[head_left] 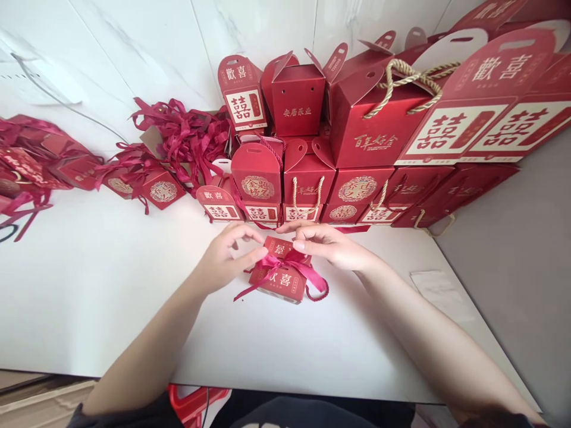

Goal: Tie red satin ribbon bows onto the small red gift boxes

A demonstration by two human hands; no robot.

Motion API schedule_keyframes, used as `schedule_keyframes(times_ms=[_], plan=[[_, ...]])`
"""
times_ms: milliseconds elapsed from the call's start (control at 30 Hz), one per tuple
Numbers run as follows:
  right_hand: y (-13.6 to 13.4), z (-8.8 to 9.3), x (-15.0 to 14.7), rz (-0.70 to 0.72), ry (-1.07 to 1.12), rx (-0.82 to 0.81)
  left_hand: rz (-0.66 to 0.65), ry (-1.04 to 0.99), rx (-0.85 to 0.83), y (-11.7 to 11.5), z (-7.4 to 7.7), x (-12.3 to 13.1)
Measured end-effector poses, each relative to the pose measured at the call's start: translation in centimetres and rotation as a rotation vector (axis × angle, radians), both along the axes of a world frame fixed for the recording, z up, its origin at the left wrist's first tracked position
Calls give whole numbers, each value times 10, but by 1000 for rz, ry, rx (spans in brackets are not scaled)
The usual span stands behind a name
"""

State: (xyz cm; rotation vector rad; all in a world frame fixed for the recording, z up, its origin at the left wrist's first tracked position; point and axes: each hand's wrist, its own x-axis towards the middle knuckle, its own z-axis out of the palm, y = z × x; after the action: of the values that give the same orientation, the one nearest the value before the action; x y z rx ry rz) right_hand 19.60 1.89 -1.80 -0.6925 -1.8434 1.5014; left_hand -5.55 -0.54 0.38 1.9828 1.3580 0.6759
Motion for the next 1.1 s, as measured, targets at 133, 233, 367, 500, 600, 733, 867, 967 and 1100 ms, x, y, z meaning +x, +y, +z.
schedule_keyframes(times_ms=[133,233,367,500,600,733,867,967,1100], plan=[[0,-4,-3,-31,26,-29,9,-28,107,-7,-16,22],[0,-6,-4,-27,45,-36,11,-13,94,-11,-19,29],[2,-11,-7,-36,54,-53,-27,20,-1,-12,-16,30],[4,-18,-9,-71,97,-78,-77,26,-26,-10,-12,26],[4,-13,-4,-89,71,-74,-191,-24,-59,-5,-5,15],[2,2,7,-144,-14,59,-301,-60,-64,4,7,-6],[0,8,10,-81,-127,113,-193,102,-111,8,15,-21],[-1,6,7,-5,-174,106,-131,255,-361,6,17,-27],[-5,11,5,96,-185,89,-219,192,-695,3,16,-22]])
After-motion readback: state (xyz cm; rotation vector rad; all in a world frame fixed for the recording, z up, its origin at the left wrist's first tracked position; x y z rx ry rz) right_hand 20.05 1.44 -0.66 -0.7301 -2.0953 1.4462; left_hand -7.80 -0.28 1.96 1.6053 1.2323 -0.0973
